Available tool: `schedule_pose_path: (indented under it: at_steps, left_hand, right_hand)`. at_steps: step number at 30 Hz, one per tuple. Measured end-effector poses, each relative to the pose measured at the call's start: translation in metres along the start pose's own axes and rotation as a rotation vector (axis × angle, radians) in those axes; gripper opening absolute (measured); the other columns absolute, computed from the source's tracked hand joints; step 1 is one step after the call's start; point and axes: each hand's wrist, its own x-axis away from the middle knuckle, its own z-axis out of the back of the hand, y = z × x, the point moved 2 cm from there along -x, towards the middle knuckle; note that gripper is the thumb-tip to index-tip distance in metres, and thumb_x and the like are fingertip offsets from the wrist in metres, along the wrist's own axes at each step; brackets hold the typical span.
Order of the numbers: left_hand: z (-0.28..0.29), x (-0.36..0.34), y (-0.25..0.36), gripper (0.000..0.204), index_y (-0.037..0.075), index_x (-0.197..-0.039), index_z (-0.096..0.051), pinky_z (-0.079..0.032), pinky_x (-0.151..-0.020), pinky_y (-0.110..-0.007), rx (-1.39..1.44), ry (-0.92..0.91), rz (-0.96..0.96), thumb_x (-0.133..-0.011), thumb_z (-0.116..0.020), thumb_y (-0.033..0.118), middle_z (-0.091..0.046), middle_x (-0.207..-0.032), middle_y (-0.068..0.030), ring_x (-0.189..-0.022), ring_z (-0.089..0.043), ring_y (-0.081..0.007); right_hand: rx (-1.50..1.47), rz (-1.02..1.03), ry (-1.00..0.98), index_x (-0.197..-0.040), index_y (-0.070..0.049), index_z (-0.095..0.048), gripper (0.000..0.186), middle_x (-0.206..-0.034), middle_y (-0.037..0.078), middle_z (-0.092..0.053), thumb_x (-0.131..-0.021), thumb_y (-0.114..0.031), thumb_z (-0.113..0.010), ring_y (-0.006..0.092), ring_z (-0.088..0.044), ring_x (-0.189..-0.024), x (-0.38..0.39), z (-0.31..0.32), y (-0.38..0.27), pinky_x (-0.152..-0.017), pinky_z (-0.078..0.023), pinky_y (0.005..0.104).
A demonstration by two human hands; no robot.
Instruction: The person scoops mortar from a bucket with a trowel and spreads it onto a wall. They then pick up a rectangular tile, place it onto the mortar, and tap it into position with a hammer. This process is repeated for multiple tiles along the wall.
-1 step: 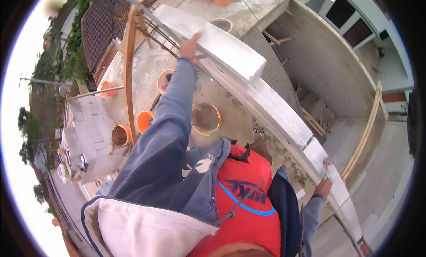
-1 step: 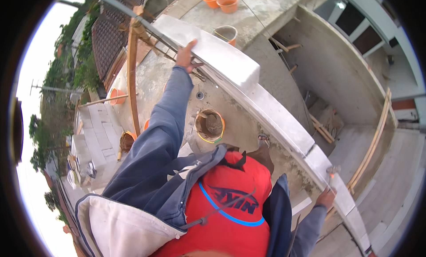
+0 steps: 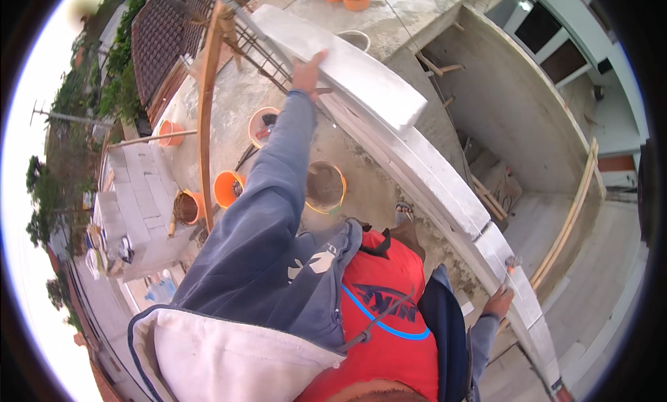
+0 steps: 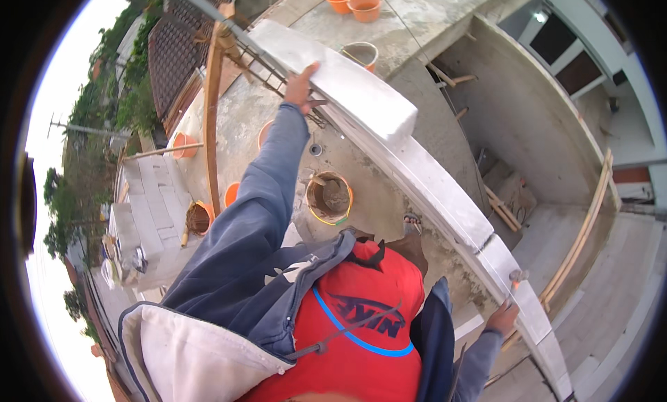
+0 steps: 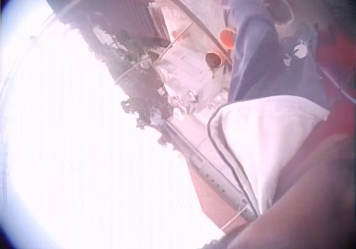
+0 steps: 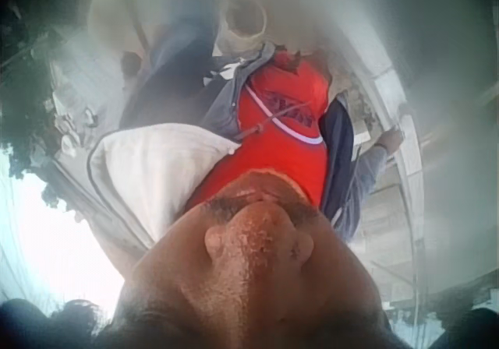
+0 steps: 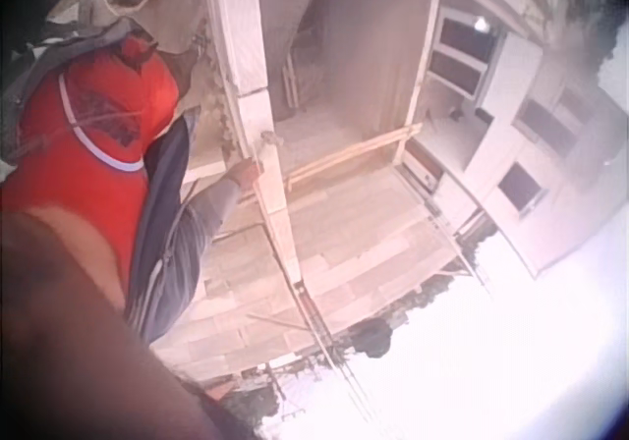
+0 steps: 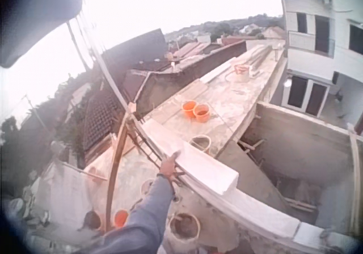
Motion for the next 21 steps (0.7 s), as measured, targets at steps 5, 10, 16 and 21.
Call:
schedule_pose_path:
  at_steps: [5, 10, 16, 21]
  left_hand:
    - [-0.021, -0.009, -0.004, 0.121, 0.012, -0.168, -0.004, -0.053, -0.088, -0.078, 0.015, 0.069, 0.023, -0.083, -0.087, 0.034, -0.041, -0.158, -0.0238, -0.134, -0.053, -0.0491]
    - [-0.006, -0.013, 0.001, 0.135, -0.005, -0.167, 0.008, -0.057, -0.102, -0.043, -0.097, 0.119, 0.006, -0.082, -0.088, 0.034, -0.039, -0.161, -0.0308, -0.135, -0.057, -0.037]
    - [-0.003, -0.029, -0.012, 0.129, -0.015, -0.163, 0.007, -0.049, -0.114, -0.037, -0.012, 0.068, -0.134, -0.086, -0.087, 0.027, -0.036, -0.161, -0.0336, -0.141, -0.052, -0.0373]
    - [0.006, -0.034, -0.024, 0.122, -0.009, -0.165, 0.007, -0.059, -0.101, -0.038, -0.075, 0.109, -0.212, -0.09, -0.084, 0.02, -0.047, -0.153, -0.0292, -0.13, -0.062, -0.0327]
  right_hand:
    - [-0.245, 0.185, -0.115, -0.101, 0.001, -0.064, 0.044, -0.084, 0.022, -0.067, -0.115, -0.035, -0.044, 0.042, -0.068, -0.076, 0.076, 0.029, -0.12, -0.067, -0.051, 0.0491]
    - [-1.021, 0.093, -0.576, -0.11, -0.001, -0.06, 0.032, -0.072, 0.002, -0.053, -0.114, -0.032, -0.049, 0.0092, -0.049, -0.052, 0.044, 0.17, -0.345, -0.047, -0.041, 0.0251]
    - [-0.884, 0.47, -0.593, -0.145, -0.002, -0.052, 0.042, -0.081, 0.004, -0.056, -0.112, -0.027, -0.049, 0.0088, -0.048, -0.052, -0.096, 0.225, -0.469, -0.044, -0.037, 0.0238]
    - [-0.769, 0.431, -0.674, -0.16, -0.013, -0.048, 0.05, -0.079, 0.002, -0.056, -0.112, -0.026, -0.05, 0.0078, -0.049, -0.052, -0.266, 0.116, -0.631, -0.042, -0.039, 0.0255]
